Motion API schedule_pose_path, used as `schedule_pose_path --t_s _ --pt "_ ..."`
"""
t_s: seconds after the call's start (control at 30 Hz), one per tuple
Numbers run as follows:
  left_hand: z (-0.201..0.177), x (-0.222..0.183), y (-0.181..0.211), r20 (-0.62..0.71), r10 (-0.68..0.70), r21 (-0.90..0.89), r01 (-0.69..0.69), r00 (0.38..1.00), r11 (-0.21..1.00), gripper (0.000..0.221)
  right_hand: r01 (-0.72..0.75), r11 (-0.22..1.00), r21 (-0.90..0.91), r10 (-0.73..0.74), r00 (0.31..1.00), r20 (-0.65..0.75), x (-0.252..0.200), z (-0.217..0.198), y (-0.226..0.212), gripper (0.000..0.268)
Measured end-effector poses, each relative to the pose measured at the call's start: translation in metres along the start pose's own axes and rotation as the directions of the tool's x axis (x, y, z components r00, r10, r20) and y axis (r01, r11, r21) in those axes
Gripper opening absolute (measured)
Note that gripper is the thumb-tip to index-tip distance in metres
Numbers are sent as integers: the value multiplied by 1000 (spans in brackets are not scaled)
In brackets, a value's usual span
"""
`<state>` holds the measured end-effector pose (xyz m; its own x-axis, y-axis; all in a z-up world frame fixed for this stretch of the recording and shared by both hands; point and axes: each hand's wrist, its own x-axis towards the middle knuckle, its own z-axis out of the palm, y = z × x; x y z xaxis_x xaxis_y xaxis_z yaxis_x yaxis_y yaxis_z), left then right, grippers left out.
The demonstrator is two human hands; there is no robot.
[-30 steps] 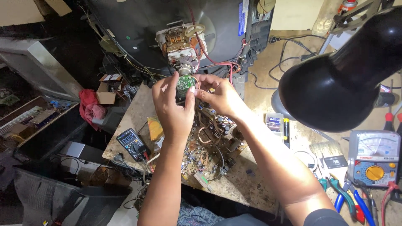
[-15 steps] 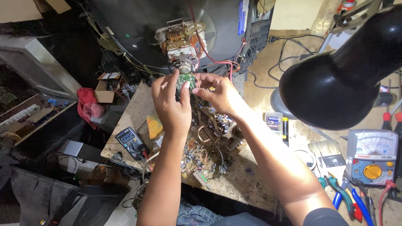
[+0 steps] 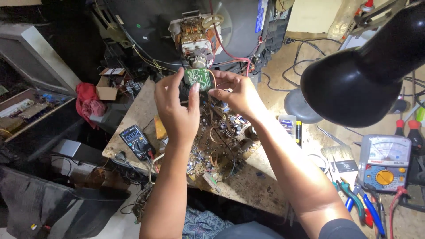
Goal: Repairing a circuit board from a CRT television using a soldering iron, multimeter, and pliers.
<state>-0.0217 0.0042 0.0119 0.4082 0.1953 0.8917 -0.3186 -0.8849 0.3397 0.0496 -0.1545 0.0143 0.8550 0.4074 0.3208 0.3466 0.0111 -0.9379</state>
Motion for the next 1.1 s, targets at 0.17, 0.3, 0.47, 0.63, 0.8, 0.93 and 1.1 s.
schedule_pose_path --t_s 0.17,0.3,0.47,0.63,0.8,0.93,1.1 --pt "-48 -12 12 -49 -54 -64 51 997 997 34 -50 997 -66 48 999 -26 -37 -11 -9 52" --pt "-109 -55 10 -132 -99 -83 88 986 993 29 -146 988 58 144 989 28 -110 -27 16 53" --pt "-139 -186 35 -258 -355 -143 328 898 934 19 -355 927 -118 352 935 -48 -246 -78 -9 35" --pt "-114 -377 10 116 -809 -299 797 576 525 16 -489 872 23 478 840 -256 -324 -113 18 29" --pt "-60 -434 6 560 -800 297 954 -214 -47 60 -556 831 -21 514 782 -351 -372 -124 47 29" --pt "-43 -455 23 745 -629 301 954 -222 20 53 -591 788 172 588 641 -493 -413 -148 91 33" --pt "-102 -427 71 638 -760 270 960 -123 71 32 -230 835 500 547 436 -715 -413 -182 61 43"
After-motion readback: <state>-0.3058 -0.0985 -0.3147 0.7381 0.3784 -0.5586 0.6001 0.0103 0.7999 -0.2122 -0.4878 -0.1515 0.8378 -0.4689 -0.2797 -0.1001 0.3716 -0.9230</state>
